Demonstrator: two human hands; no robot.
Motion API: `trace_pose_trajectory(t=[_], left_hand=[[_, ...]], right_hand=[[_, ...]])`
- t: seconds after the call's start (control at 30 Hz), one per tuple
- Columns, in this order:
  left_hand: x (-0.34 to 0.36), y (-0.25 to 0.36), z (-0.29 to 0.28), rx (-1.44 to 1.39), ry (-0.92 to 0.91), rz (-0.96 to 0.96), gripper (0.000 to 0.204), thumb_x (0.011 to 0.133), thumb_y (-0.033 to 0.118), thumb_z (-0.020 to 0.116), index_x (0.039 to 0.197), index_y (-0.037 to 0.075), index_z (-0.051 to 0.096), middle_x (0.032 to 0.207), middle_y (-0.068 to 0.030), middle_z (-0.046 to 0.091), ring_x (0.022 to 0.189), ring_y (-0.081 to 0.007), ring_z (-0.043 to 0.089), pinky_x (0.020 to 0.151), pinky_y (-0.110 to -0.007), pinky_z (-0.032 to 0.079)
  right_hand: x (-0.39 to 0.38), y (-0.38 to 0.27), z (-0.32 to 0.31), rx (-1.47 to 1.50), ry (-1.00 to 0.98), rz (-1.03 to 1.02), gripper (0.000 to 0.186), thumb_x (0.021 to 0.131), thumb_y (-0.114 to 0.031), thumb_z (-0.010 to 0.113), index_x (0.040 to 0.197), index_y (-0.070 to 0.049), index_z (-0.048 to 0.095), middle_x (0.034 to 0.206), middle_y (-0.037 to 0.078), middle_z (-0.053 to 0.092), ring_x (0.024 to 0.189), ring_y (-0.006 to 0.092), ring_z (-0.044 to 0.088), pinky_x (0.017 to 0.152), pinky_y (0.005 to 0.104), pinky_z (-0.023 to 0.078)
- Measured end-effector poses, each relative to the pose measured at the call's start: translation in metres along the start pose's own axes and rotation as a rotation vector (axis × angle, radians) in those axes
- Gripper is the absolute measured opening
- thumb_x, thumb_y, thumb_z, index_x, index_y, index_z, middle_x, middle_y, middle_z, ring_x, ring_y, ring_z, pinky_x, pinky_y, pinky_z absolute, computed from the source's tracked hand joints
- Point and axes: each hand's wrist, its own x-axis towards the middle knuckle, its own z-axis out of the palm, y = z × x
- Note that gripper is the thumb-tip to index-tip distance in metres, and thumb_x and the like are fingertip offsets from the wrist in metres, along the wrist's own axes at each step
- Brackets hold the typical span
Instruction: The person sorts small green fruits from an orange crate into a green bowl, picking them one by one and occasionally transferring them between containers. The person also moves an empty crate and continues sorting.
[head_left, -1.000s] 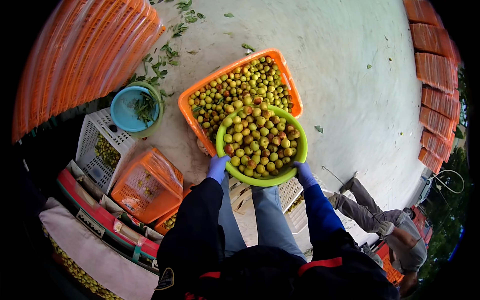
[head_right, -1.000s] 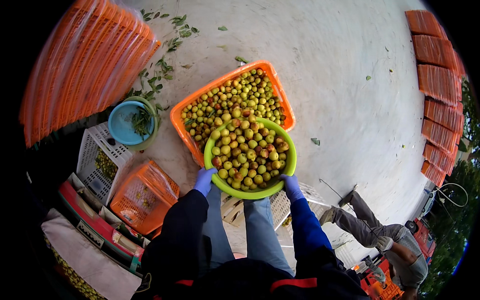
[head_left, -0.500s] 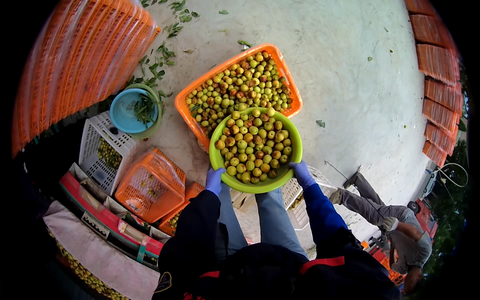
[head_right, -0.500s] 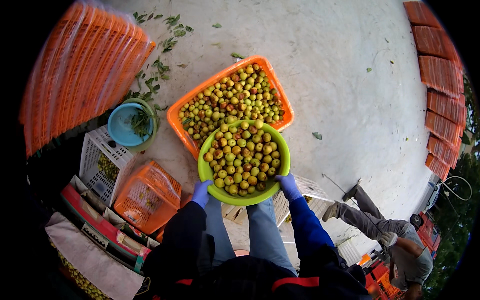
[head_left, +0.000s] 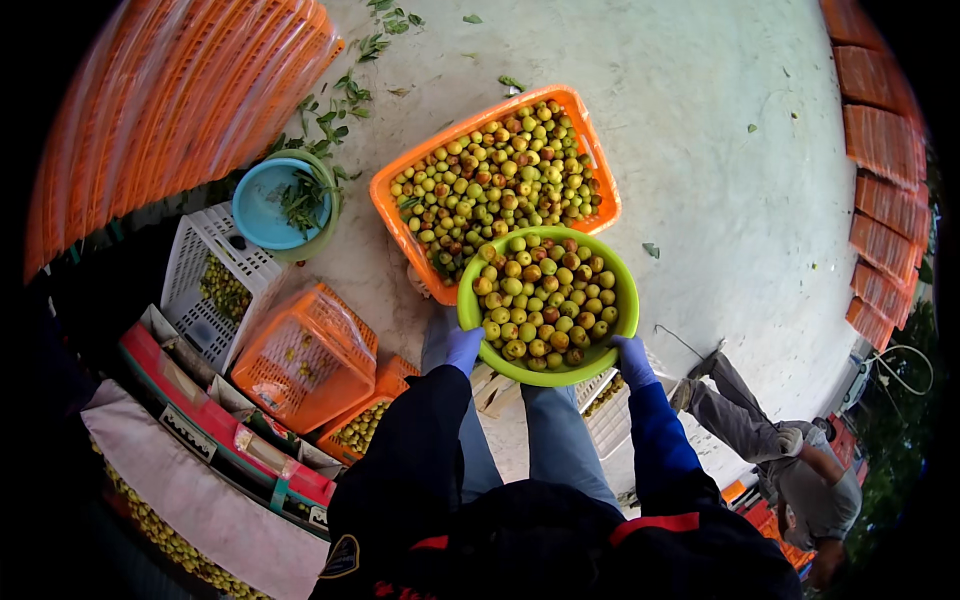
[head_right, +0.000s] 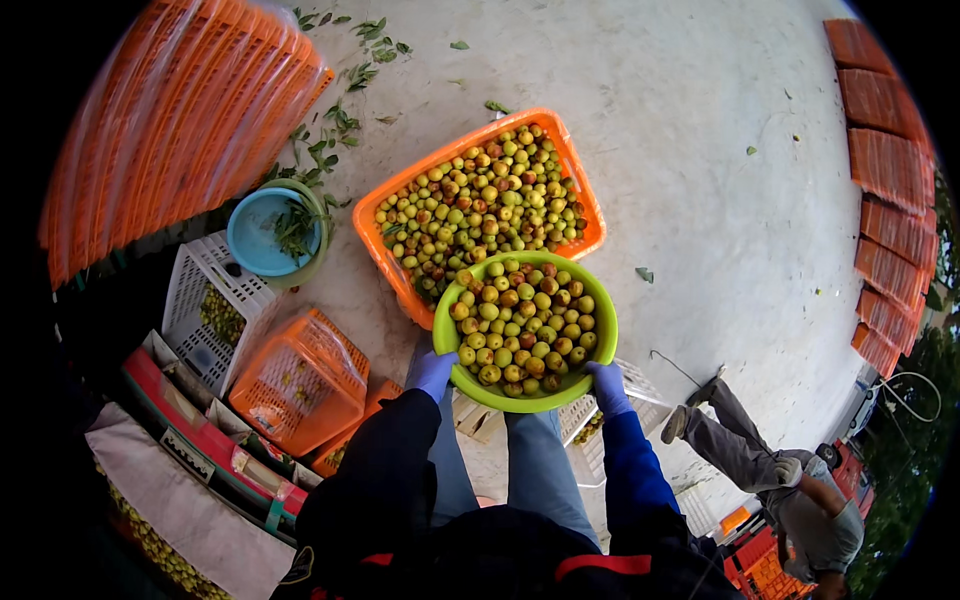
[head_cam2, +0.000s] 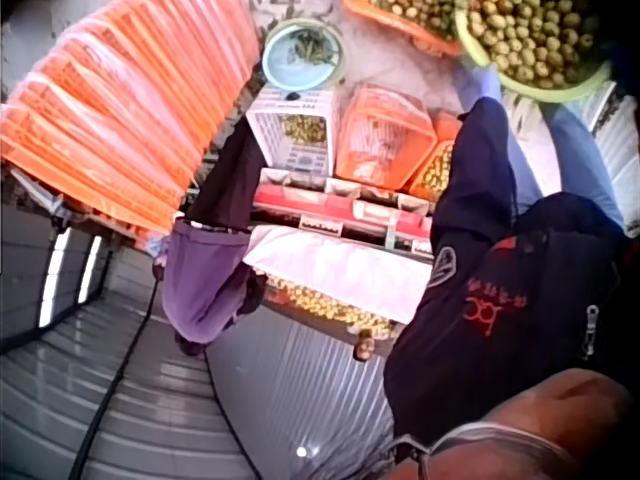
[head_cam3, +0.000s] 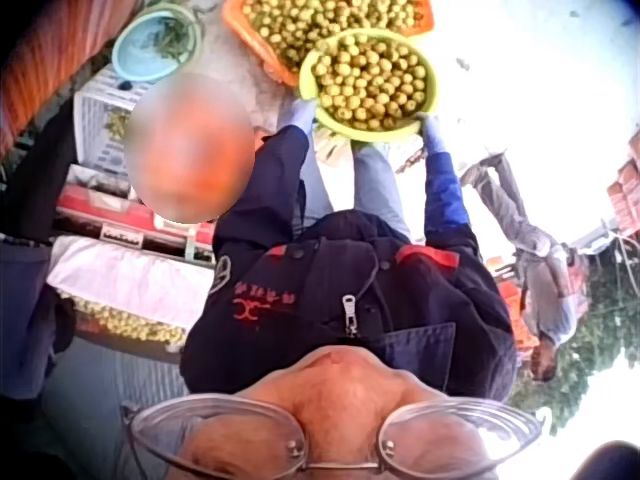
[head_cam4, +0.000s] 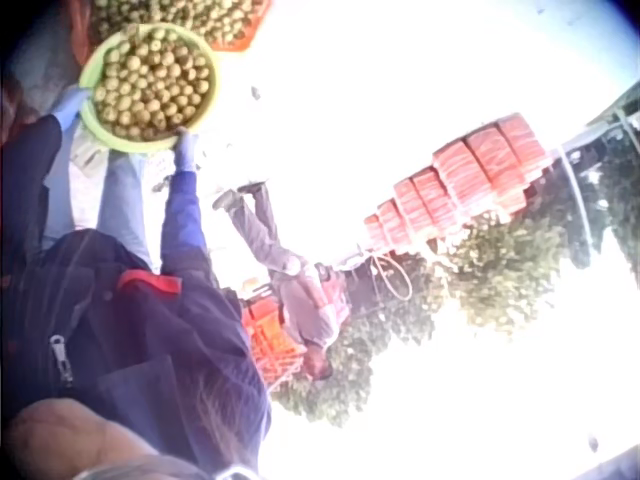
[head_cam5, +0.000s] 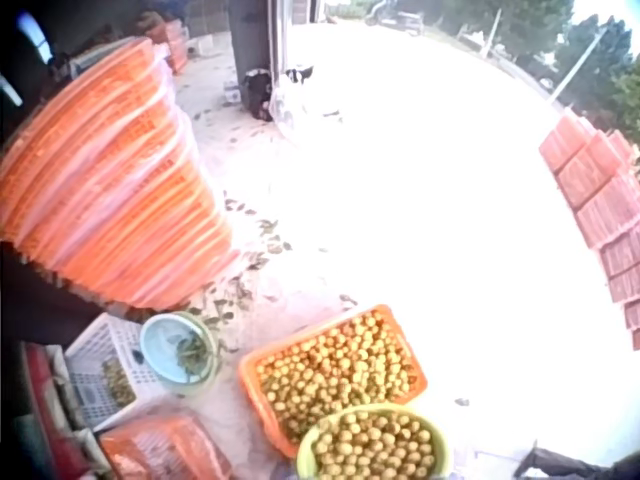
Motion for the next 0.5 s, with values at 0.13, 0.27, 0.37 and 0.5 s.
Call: trace_pose_trajectory(t=[0.13,0.27,0.37,0.5], left_hand=[[0.025,-0.013,0.019,0.148,0.089,-0.007,0.040,0.065,0.018,0.062,0.097,-0.006,0.057,0.090,-0.0201,0.063,0.086,-0.0305,0.062,0.074,-0.037,0.047],[0.019,0.004,0.037,0.261,0.068,0.073,0.042,0.066,0.019,0.061,0.100,-0.006,0.055,0.098,-0.0240,0.060,0.098,-0.0328,0.058,0.081,-0.039,0.046],[0.033,-0.007,0.042,0.244,0.100,0.076,0.041,0.066,0.016,0.063,0.100,-0.006,0.055,0.094,-0.0229,0.061,0.092,-0.0314,0.060,0.078,-0.038,0.047],[0.023,-0.010,0.035,0.203,0.052,0.133,0.041,0.066,0.013,0.064,0.101,-0.004,0.055,0.091,-0.0203,0.062,0.086,-0.0296,0.062,0.074,-0.037,0.049]], right_hand=[[0.000,0.003,-0.010,-0.020,0.048,-0.021,0.031,0.068,-0.009,0.058,0.095,0.007,0.054,0.078,0.014,0.059,0.061,0.0235,0.060,0.055,0.0328,0.053],[-0.005,-0.002,-0.017,0.004,0.092,0.016,0.027,0.066,-0.008,0.059,0.088,0.007,0.054,0.074,0.012,0.057,0.056,0.0217,0.056,0.048,0.0307,0.048],[-0.001,0.004,-0.022,0.030,0.132,-0.029,0.029,0.064,-0.006,0.061,0.089,0.007,0.054,0.073,0.012,0.057,0.057,0.0226,0.057,0.049,0.0313,0.049],[-0.009,-0.017,-0.013,0.056,0.084,-0.034,0.028,0.064,-0.007,0.061,0.088,0.007,0.055,0.076,0.013,0.058,0.061,0.0238,0.059,0.056,0.0320,0.052]])
